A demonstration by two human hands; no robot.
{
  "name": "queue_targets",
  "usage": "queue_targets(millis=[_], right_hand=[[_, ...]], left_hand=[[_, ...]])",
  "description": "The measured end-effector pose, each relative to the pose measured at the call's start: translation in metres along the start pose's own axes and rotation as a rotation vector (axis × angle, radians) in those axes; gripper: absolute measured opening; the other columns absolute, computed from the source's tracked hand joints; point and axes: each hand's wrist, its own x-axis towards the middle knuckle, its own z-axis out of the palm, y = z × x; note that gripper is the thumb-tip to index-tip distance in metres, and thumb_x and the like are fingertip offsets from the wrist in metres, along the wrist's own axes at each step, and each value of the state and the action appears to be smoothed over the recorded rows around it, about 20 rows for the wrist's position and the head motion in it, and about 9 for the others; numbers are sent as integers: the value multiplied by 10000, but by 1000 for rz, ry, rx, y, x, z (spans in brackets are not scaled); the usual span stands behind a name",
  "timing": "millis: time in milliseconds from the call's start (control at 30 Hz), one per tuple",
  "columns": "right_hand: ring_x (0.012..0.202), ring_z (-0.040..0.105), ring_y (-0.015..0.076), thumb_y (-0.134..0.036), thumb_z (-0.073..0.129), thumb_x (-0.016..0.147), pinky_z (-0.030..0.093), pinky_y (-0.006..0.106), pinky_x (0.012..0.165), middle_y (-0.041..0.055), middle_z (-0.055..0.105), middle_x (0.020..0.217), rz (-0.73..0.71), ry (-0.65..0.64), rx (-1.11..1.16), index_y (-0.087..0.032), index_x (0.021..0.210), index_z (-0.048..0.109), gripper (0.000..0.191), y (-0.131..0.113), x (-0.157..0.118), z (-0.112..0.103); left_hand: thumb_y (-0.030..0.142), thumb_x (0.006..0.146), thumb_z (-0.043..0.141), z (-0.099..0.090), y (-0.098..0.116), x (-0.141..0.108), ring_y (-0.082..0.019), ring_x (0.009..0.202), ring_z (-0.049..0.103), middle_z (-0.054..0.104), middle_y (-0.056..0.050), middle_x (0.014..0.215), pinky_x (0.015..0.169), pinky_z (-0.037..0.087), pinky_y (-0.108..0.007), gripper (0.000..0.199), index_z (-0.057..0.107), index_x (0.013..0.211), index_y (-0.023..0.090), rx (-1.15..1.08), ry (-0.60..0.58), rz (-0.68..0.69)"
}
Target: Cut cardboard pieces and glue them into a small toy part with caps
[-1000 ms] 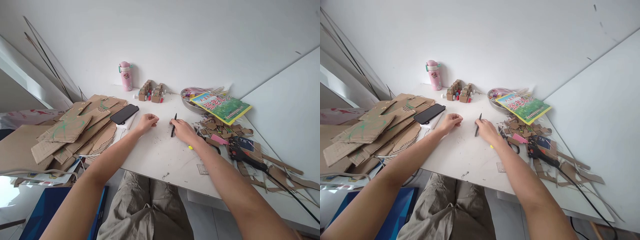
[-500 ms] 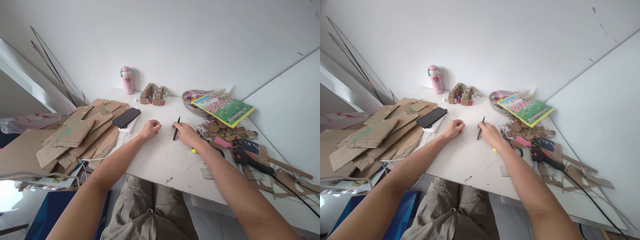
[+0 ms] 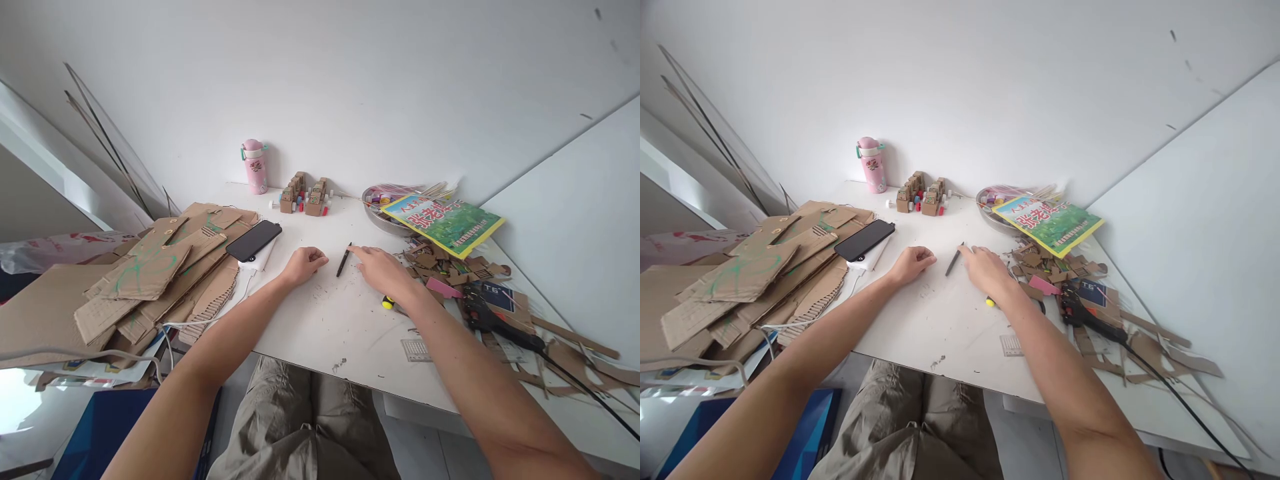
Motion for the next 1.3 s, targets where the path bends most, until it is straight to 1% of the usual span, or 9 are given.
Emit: queue_targets(millis=[167, 367, 500, 633, 800, 900, 1000, 1100, 1300], right_hand=[[1449, 663, 344, -225, 602, 1022, 560, 475, 1168, 170, 711, 1554, -63, -5, 134, -235, 1555, 650, 535, -14, 33, -7], [1591, 536, 354, -205, 645, 1000, 451, 517, 1300, 183, 599, 1687, 2, 34, 258, -178, 1601, 590, 604, -36, 121, -20], [1533, 585, 377, -213, 624, 1010, 446, 549, 1298, 221, 646, 1616, 40, 65, 292, -138, 1540, 616, 535, -44, 177, -22], [1631, 461, 363, -252, 564, 1038, 401, 553, 1335, 229, 502, 1732, 92, 141, 331, -137, 1588, 542, 562, -39, 219, -19], [1540, 569, 401, -350, 506, 1058, 490, 589, 1258, 270, 526, 1676, 236, 149, 380, -153, 1633, 483, 608, -21, 258, -13], [1603, 505, 421, -459, 585, 1032, 468, 594, 1283, 277, 481, 1719, 273, 133, 397, -166, 1641, 485, 683, -15, 270, -1], [1712, 329, 429, -562, 670, 985, 371, 637, 1346, 252, 371, 1812, 232, 154, 441, -201, 1692, 431, 829, -13, 269, 12], [1742, 258, 418, -604, 623, 1014, 274, 664, 1384, 252, 298, 1854, 189, 159, 474, -184, 1745, 360, 883, -15, 261, 19], [1778, 156, 340, -635, 487, 1081, 151, 576, 1434, 188, 191, 1904, 108, 108, 408, -142, 1781, 328, 870, -16, 239, 18]], left_hand=[[158, 883, 715, 3, -1, 2, -132, 567, 548, 501, 79, 519, 648, 464, -258, 288, 610, 624, 225, -33, 18, -21], [136, 875, 716, -9, 21, 22, -101, 524, 553, 585, 37, 585, 590, 478, -239, 290, 627, 607, 208, -66, -28, -58], [125, 829, 710, -39, 44, 42, -110, 529, 564, 595, 24, 559, 603, 499, -246, 291, 622, 565, 210, 31, -6, 5], [138, 806, 703, -79, 56, 68, -155, 630, 643, 651, 5, 595, 684, 525, -273, 285, 609, 549, 218, 263, 117, 67], [223, 860, 727, -119, 50, 117, -263, 1060, 763, 842, -79, 1082, 861, 573, -308, 100, 789, 937, 226, 554, 361, 77], [306, 915, 719, -125, 40, 148, -314, 1333, 718, 781, -145, 1410, 1097, 568, -368, 425, 760, 1320, 186, 655, 360, 71], [347, 960, 682, -121, 29, 172, -354, 1610, 528, 583, -166, 1708, 1309, 446, -452, 674, 583, 1607, 188, 741, 290, 122], [351, 986, 660, -115, 18, 183, -356, 1711, 387, 368, -126, 1858, 1368, 379, -456, 775, 445, 1721, 238, 806, 176, 124], [370, 1021, 641, -111, 2, 186, -327, 1729, 349, 243, -157, 1897, 1367, 366, -380, 843, 317, 1778, 192, 836, 62, 84]])
